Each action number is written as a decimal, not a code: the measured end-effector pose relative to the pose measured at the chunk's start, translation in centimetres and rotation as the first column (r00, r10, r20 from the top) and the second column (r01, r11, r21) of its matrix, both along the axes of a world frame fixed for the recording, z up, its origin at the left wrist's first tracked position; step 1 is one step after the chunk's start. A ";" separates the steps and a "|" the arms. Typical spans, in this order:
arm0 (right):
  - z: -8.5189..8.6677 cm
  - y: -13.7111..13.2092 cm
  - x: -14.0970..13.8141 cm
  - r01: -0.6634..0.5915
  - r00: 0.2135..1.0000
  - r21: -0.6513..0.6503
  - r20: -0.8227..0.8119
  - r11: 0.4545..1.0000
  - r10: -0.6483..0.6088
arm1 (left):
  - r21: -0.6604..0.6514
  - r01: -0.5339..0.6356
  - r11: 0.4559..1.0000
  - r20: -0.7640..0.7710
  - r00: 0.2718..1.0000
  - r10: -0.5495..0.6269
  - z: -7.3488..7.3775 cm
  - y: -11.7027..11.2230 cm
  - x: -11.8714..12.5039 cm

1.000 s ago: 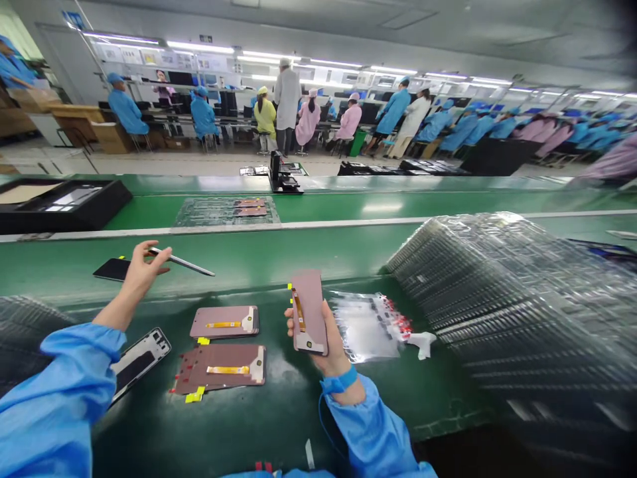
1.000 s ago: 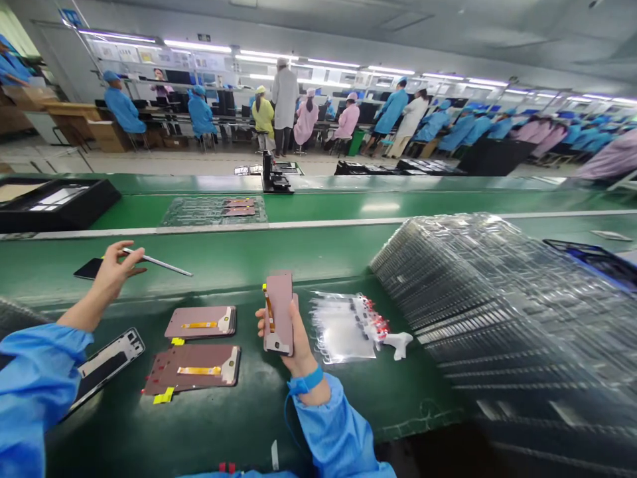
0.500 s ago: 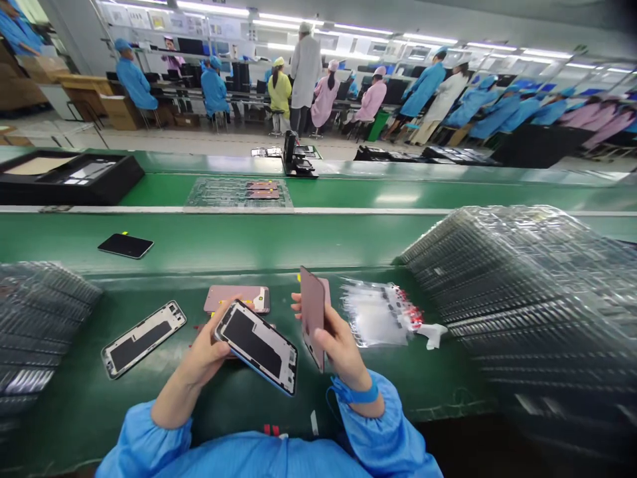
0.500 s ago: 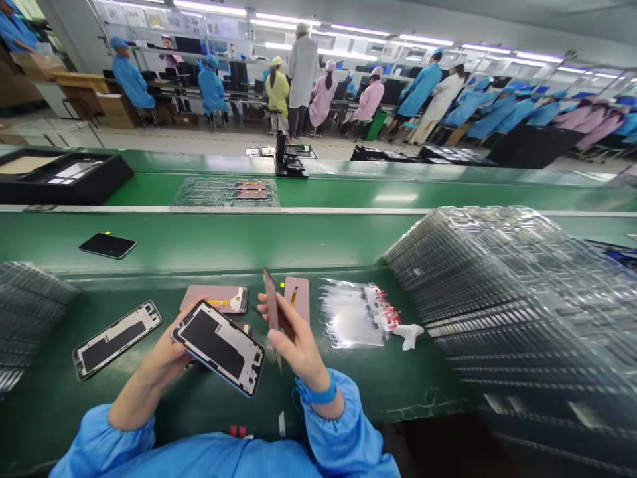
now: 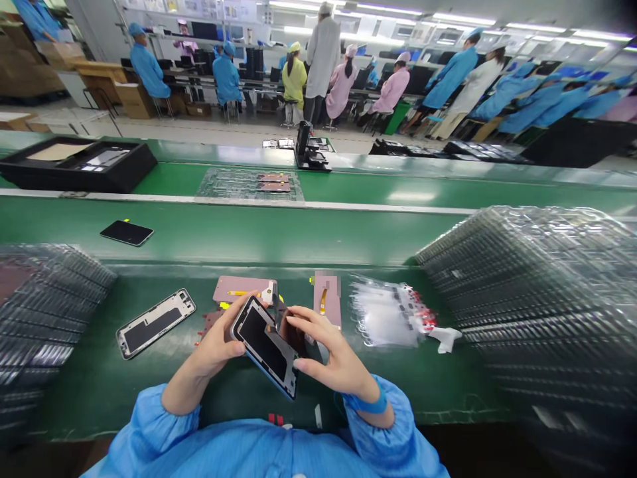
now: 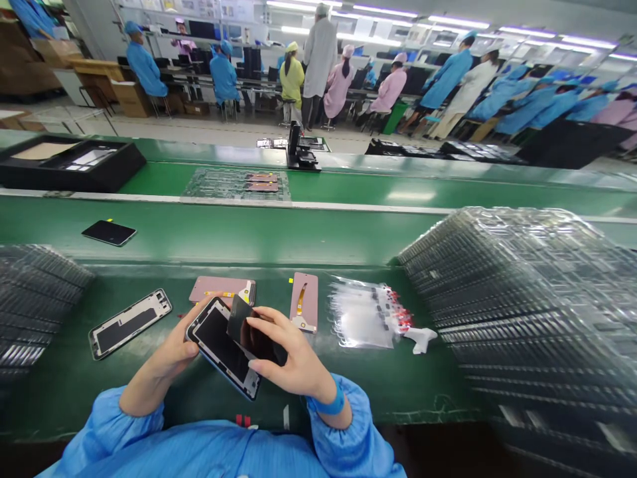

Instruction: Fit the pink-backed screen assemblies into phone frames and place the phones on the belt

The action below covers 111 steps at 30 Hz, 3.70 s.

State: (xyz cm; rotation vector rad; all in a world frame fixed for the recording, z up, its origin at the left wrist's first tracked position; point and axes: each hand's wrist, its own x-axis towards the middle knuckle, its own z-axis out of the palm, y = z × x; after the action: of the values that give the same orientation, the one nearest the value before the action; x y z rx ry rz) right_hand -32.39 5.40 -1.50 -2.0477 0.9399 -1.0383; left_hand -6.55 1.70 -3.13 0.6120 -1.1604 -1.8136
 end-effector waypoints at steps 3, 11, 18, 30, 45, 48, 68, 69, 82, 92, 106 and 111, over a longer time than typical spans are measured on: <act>-0.1 0.0 0.0 -0.009 1.000 0.004 -0.010 1.000 0.009 | -0.021 0.000 1.000 0.027 1.000 0.001 0.2 0.0 -0.1; -0.7 0.3 1.3 0.018 0.999 -0.009 -0.040 1.000 -0.018 | -0.080 0.014 0.997 0.056 0.998 -0.009 -0.1 0.5 -1.2; -1.2 1.1 2.2 0.058 0.990 -0.113 -0.122 0.992 -0.072 | -0.031 -0.011 0.999 -0.006 1.000 0.011 0.3 1.0 -2.3; -1.1 1.4 2.2 0.067 0.983 -0.137 -0.162 0.988 -0.089 | 0.010 0.004 1.000 -0.007 1.000 -0.004 0.2 1.2 -2.2; -1.2 1.6 2.4 0.060 0.982 -0.146 -0.171 0.987 -0.085 | -0.009 0.000 1.000 0.034 0.999 0.001 0.6 1.5 -2.3; -1.1 1.6 2.4 0.063 0.980 -0.157 -0.179 0.986 -0.091 | -0.021 0.007 1.000 0.040 0.999 -0.006 0.6 1.5 -2.2; -1.0 1.9 2.5 0.053 0.976 -0.177 -0.200 0.983 -0.089 | -0.099 0.002 0.995 0.100 0.995 0.008 0.6 1.7 -2.1; -1.0 1.9 2.4 0.052 0.975 -0.180 -0.202 0.982 -0.088 | -0.097 0.003 0.995 0.100 0.995 0.007 0.6 1.7 -2.1; -0.7 1.8 2.4 0.026 0.977 -0.211 -0.202 0.977 -0.069 | -0.121 0.014 0.993 0.127 0.992 0.001 0.9 1.8 -1.9; -0.6 1.9 2.5 0.014 0.983 -0.214 -0.177 0.977 -0.053 | -0.167 0.065 0.984 0.129 0.991 -0.044 0.4 1.8 -1.3; 1.1 2.4 2.6 0.011 0.955 -0.297 -0.279 0.955 -0.098 | -0.159 0.125 0.979 0.049 0.992 -0.119 0.5 1.9 -1.2; 1.6 2.5 2.6 0.047 0.936 -0.351 -0.311 0.935 -0.164 | -0.134 0.125 0.983 -0.012 0.992 -0.127 0.7 1.9 -1.5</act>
State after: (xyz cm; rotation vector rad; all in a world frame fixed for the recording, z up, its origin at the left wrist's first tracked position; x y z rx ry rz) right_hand -29.75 7.86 0.11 -2.5459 1.1166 -0.9761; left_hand -8.00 3.63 -2.44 0.4501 -1.3201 -1.8256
